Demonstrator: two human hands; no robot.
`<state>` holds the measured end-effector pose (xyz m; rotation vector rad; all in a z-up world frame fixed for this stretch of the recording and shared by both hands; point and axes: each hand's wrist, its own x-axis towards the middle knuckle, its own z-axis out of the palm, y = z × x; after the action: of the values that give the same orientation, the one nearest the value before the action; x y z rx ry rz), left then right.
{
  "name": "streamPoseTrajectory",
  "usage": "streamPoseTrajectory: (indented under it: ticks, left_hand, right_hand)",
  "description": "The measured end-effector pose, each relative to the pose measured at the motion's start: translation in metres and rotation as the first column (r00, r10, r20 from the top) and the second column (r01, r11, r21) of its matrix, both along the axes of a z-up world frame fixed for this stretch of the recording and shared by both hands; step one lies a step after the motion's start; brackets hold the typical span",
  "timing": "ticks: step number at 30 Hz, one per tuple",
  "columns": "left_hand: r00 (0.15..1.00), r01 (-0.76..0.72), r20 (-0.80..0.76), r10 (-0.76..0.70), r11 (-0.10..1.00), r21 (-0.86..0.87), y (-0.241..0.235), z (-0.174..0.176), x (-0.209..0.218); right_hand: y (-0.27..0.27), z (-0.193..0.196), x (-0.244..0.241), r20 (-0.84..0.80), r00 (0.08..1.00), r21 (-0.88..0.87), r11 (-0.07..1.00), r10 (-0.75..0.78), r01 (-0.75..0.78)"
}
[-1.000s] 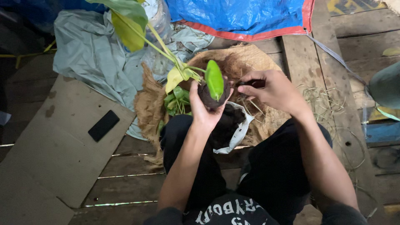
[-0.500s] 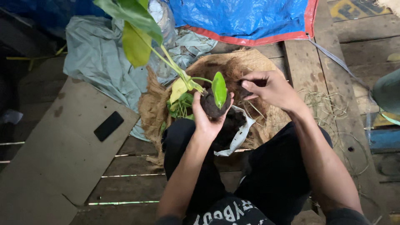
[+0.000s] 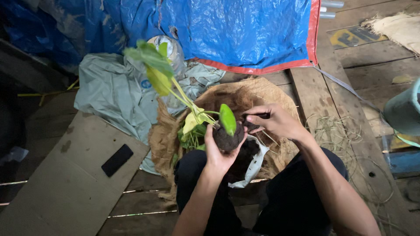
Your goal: The person holds a small plant with a soil ball and repeatedly scoops soil from a nearby sack to pack around the root ball. They press and shape the soil by hand to secure the plant, occasionally adjusting the plant's position within the soil mass.
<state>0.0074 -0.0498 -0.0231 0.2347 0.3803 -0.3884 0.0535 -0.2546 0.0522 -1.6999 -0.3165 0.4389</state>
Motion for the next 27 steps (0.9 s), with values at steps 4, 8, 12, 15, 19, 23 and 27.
streamPoseTrajectory:
  ticks: [4, 8, 12, 15, 19, 23, 27]
  left_hand:
    - [0.999, -0.002, 0.054, 0.004, 1.000, -0.026, 0.007, -0.002, 0.005]
    - [1.000, -0.004, 0.031, 0.004, 1.000, -0.016, 0.014, -0.003, 0.007]
    - [0.997, 0.009, 0.075, -0.004, 0.997, -0.074, 0.023, -0.003, 0.008]
    - [0.999, 0.022, 0.029, -0.020, 0.997, -0.071, 0.033, 0.000, 0.008]
    - [1.000, 0.028, -0.008, -0.029, 0.998, -0.063, 0.046, 0.002, 0.001]
    - [0.998, 0.056, 0.027, -0.055, 0.997, -0.055, 0.057, 0.006, -0.006]
    - [0.998, 0.050, -0.024, -0.051, 0.998, -0.045, 0.069, 0.019, -0.010]
  right_hand:
    - [0.003, 0.001, 0.002, 0.013, 0.998, -0.012, 0.998, -0.068, 0.069]
    - [0.006, 0.001, -0.001, 0.096, 0.986, -0.115, 0.983, -0.133, 0.144]
    - [0.009, 0.006, -0.007, 0.106, 0.988, -0.154, 0.980, -0.109, 0.125]
    - [0.014, 0.012, -0.012, 0.108, 0.989, -0.227, 0.966, -0.103, 0.125]
    - [0.019, 0.026, -0.020, 0.160, 0.987, -0.310, 0.950, 0.004, 0.047]
    - [0.027, 0.044, -0.034, -0.076, 0.997, -0.241, 0.970, 0.023, -0.040]
    - [0.033, 0.062, -0.047, -0.154, 0.988, -0.254, 0.966, 0.009, -0.049]
